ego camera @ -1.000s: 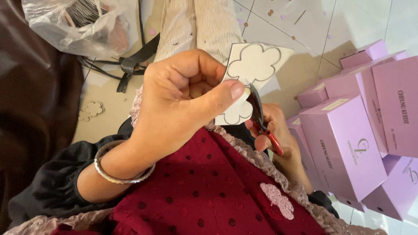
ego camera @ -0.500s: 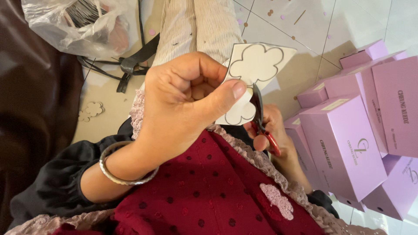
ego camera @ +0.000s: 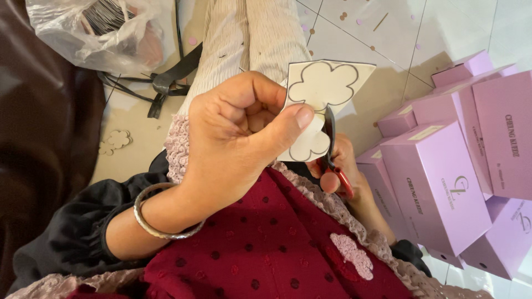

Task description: The person uses red-handled scissors to cut cloud-shaped outlines from small white paper pieces. They trim the edges of each piece, rotate it in hand, and place finished cutouts aside on the floor. The person then picks up a larger sheet with multiple cloud outlines and begins cutting them out one by one.

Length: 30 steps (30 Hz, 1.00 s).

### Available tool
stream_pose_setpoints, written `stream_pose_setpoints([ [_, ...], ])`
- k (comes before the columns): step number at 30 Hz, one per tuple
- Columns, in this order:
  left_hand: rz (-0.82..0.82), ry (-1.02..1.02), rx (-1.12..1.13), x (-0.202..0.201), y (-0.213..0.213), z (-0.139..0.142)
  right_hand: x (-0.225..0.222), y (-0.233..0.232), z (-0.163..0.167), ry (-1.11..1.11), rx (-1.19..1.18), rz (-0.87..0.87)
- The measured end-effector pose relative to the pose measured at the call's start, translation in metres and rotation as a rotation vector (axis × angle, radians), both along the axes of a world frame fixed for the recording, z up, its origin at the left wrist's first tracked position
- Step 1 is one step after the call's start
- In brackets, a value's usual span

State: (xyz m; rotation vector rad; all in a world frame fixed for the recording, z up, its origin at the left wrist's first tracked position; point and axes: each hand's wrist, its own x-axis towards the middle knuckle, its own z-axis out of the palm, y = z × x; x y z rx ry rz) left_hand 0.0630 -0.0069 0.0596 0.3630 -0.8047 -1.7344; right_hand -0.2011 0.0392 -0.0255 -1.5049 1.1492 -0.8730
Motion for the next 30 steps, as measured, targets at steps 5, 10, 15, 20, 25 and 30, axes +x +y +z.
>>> stream_pose_setpoints([
  [5,0.020,-0.017,-0.011,0.000,-0.001,-0.001,0.002,-0.003,-0.003,0.014,0.008,0.009],
  [10,0.026,-0.122,-0.031,0.007,-0.007,0.000,0.011,-0.007,0.022,0.081,0.161,-0.042],
  [15,0.025,-0.259,-0.095,0.013,-0.011,0.004,0.002,-0.005,0.043,0.027,-0.017,0.049],
  [20,0.018,-0.302,-0.103,0.013,-0.012,0.006,-0.019,-0.017,0.024,0.206,-0.061,0.114],
  [25,0.012,-0.298,-0.112,0.015,-0.016,0.005,-0.035,-0.015,0.024,0.201,0.059,0.107],
  [30,-0.040,-0.271,-0.097,0.015,-0.017,0.004,-0.036,-0.018,0.027,0.167,0.021,0.107],
])
